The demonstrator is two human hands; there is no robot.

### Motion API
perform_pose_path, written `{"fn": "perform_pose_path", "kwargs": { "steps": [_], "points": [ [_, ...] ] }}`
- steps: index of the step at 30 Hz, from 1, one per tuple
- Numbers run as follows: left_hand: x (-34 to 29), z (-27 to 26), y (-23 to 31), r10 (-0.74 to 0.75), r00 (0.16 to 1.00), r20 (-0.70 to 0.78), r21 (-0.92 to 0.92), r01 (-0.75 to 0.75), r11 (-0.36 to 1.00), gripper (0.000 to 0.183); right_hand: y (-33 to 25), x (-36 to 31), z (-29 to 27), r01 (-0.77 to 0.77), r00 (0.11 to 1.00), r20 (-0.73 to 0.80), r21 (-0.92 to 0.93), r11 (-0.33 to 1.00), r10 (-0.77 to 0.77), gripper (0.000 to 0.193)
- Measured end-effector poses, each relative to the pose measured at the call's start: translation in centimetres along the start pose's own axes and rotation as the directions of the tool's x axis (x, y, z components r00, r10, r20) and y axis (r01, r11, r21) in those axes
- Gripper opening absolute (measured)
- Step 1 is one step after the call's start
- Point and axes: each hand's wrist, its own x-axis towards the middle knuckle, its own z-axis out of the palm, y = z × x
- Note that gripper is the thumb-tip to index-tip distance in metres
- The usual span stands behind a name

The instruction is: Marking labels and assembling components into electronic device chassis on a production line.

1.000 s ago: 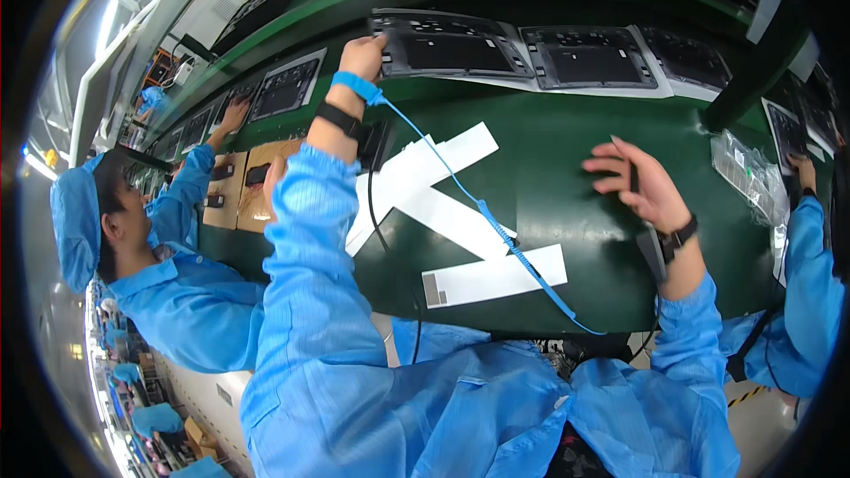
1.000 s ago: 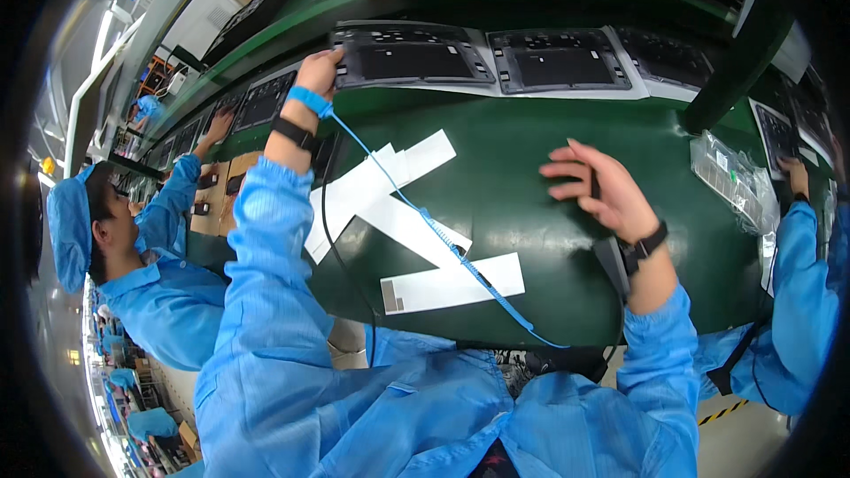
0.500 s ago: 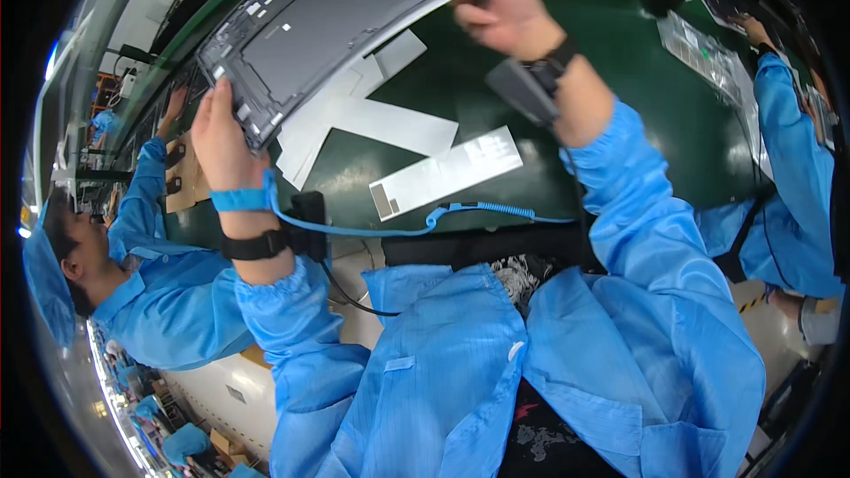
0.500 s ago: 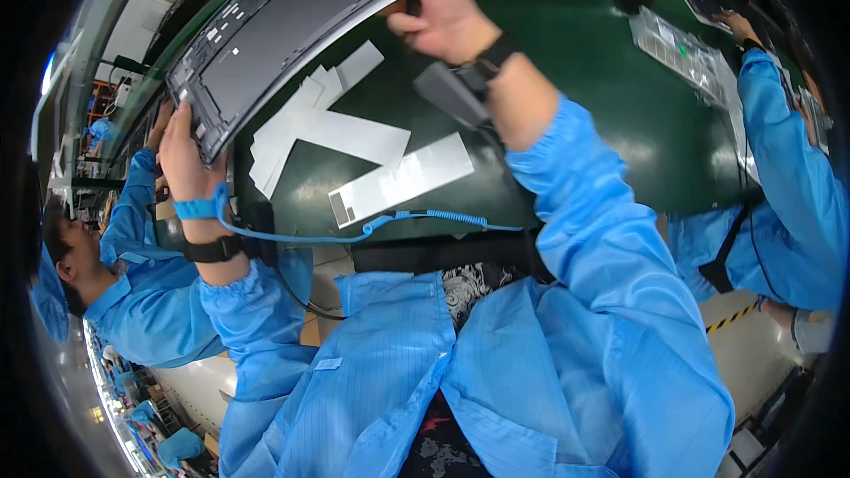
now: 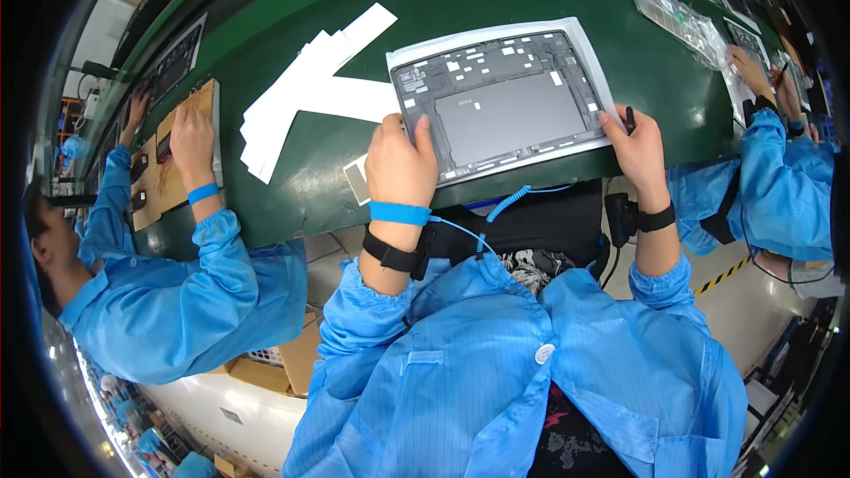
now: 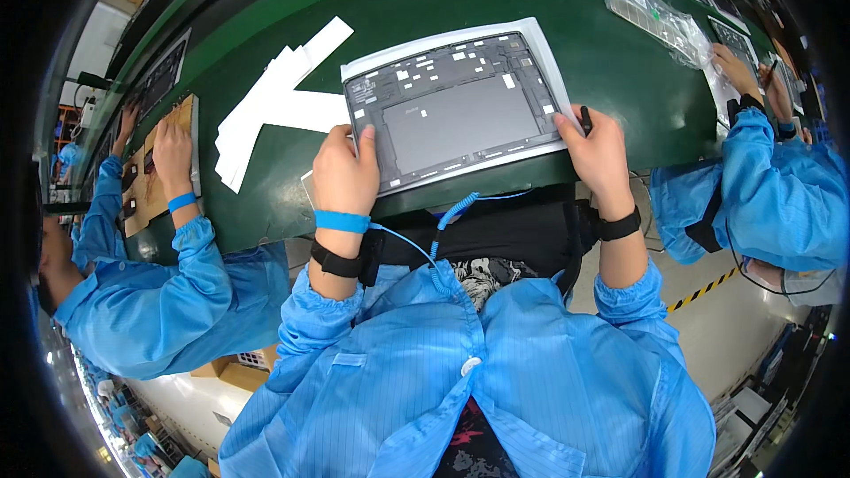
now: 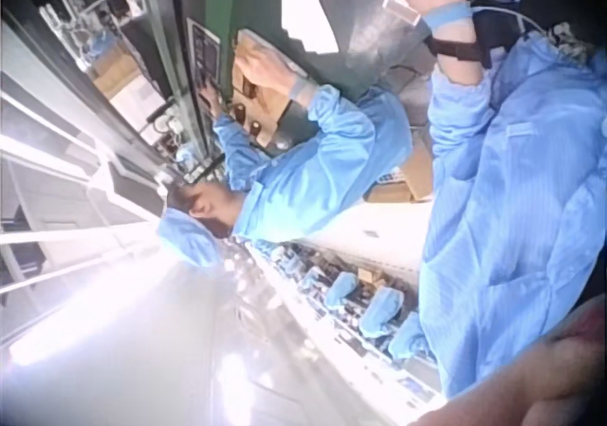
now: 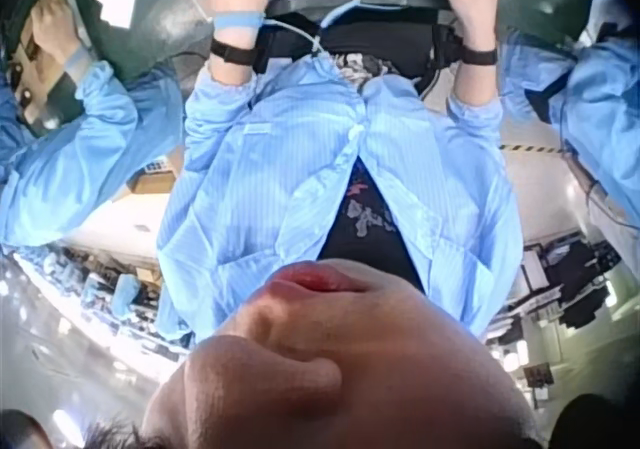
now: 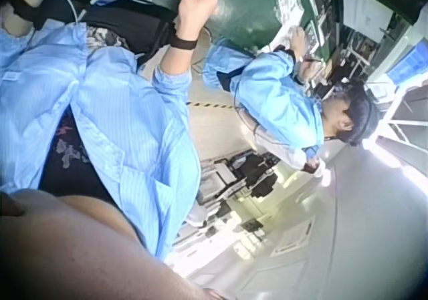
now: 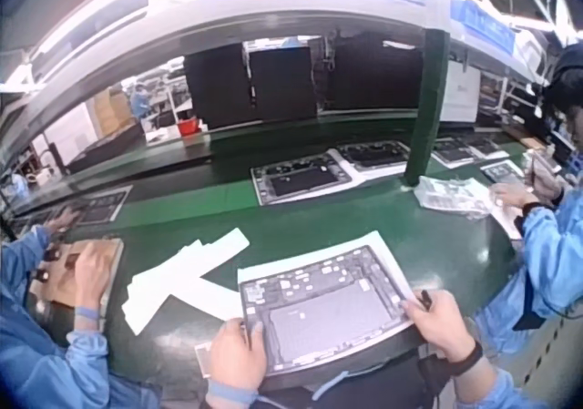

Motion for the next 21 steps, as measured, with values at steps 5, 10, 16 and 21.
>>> {"fn": "perform_pose_path", "kwargs": {
  "steps": [5,10,16,21],
  "points": [
    [-4.6,-4.1,-1.1,0.282,0.958,-0.044,0.107,-0.276,0.955,0.044,-1.1,-0.4,-1.0,0.142,0.934,-0.268,-0.323,0.936,-0.234,0.03],
    [-8.1,-4.6,-6.3,0.229,0.97,0.075,0.244,-0.241,0.939,0.055,-4.9,-2.0,-0.8,0.415,0.836,-0.49,0.268,0.869,-0.248,0.042],
    [-5.8,-4.5,-6.1,0.193,0.976,0.097,0.27,-0.213,0.939,0.057,-10.7,-3.2,8.8,-0.038,0.923,0.315,0.645,0.763,-0.22,0.035],
    [-6.4,-4.1,-7.3,0.263,0.959,0.107,0.293,-0.283,0.913,0.058,-14.4,-2.5,15.1,-0.144,0.844,0.479,0.634,0.76,-0.24,0.036]
  ]
}}
